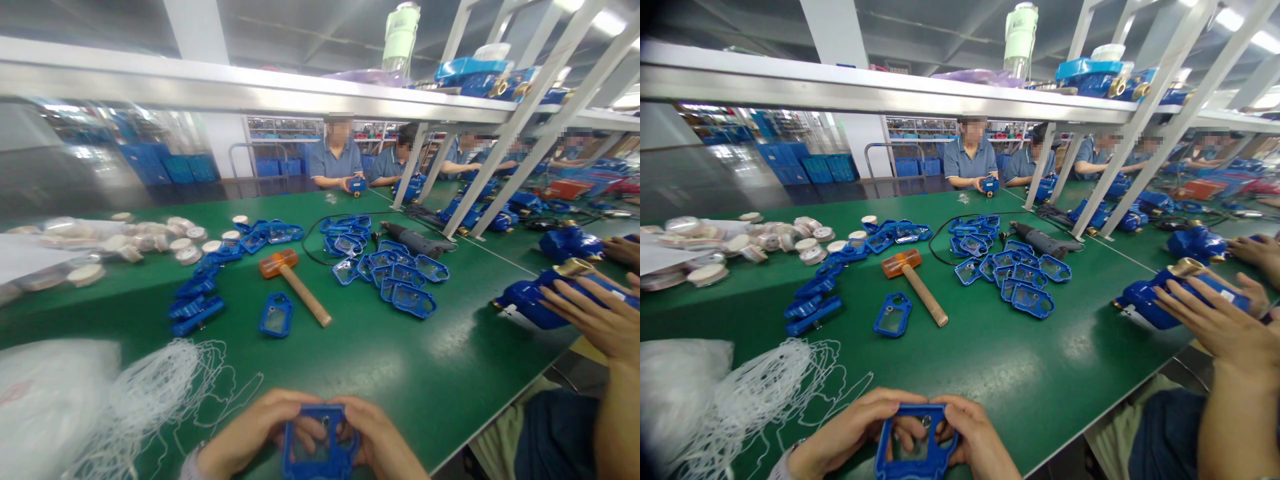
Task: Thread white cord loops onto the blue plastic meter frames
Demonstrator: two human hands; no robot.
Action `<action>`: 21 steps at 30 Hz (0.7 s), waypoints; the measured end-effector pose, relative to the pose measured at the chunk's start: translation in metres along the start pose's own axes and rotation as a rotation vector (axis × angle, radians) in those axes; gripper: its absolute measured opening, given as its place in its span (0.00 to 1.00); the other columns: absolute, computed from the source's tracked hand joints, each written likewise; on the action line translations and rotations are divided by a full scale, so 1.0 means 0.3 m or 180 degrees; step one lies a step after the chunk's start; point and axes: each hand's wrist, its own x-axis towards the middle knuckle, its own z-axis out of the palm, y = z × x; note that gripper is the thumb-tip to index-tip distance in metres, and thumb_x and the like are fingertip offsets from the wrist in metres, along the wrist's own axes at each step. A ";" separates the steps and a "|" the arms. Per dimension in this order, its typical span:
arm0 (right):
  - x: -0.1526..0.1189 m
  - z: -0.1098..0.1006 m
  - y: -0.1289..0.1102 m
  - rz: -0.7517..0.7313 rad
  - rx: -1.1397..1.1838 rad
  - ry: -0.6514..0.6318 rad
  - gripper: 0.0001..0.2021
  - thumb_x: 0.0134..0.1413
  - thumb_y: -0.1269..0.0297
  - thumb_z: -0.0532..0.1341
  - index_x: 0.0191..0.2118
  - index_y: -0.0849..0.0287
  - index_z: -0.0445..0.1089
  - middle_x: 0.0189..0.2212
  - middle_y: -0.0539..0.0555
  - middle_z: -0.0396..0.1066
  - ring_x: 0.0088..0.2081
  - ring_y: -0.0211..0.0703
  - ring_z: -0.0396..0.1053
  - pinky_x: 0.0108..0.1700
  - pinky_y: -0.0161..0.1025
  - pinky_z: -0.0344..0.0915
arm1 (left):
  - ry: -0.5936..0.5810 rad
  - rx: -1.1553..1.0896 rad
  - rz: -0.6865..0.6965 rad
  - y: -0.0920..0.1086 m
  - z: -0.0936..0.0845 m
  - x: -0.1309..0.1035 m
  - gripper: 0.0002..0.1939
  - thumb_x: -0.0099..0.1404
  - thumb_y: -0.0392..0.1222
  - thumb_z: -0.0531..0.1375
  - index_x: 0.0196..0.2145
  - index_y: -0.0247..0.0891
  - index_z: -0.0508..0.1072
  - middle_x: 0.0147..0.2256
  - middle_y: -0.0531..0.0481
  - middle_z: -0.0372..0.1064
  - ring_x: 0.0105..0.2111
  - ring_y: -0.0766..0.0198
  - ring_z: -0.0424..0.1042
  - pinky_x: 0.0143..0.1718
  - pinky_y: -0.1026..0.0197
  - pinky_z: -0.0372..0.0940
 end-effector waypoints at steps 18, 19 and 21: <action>0.127 -0.302 -0.305 -0.1988 -0.3472 0.2374 0.27 0.54 0.49 0.47 0.49 0.63 0.68 0.44 0.64 0.69 0.47 0.56 0.67 0.48 0.52 0.65 | 0.2710 0.2617 0.1781 0.068 -0.191 0.086 0.18 0.63 0.47 0.54 0.50 0.44 0.68 0.56 0.44 0.58 0.58 0.51 0.55 0.57 0.44 0.51; 0.134 -0.308 -0.307 -0.2254 -0.3942 0.2514 0.27 0.55 0.50 0.47 0.52 0.63 0.66 0.49 0.64 0.66 0.51 0.57 0.63 0.52 0.54 0.61 | 0.2809 0.2736 0.1732 0.075 -0.218 0.090 0.18 0.63 0.47 0.54 0.51 0.45 0.67 0.58 0.44 0.55 0.59 0.51 0.51 0.58 0.43 0.48; 0.149 -0.303 -0.288 -0.2574 -0.4862 0.2428 0.26 0.56 0.51 0.49 0.56 0.58 0.61 0.56 0.63 0.59 0.57 0.58 0.56 0.56 0.58 0.54 | 0.2731 0.2823 0.1426 0.082 -0.264 0.104 0.20 0.63 0.48 0.54 0.52 0.45 0.66 0.60 0.44 0.51 0.60 0.51 0.51 0.57 0.43 0.50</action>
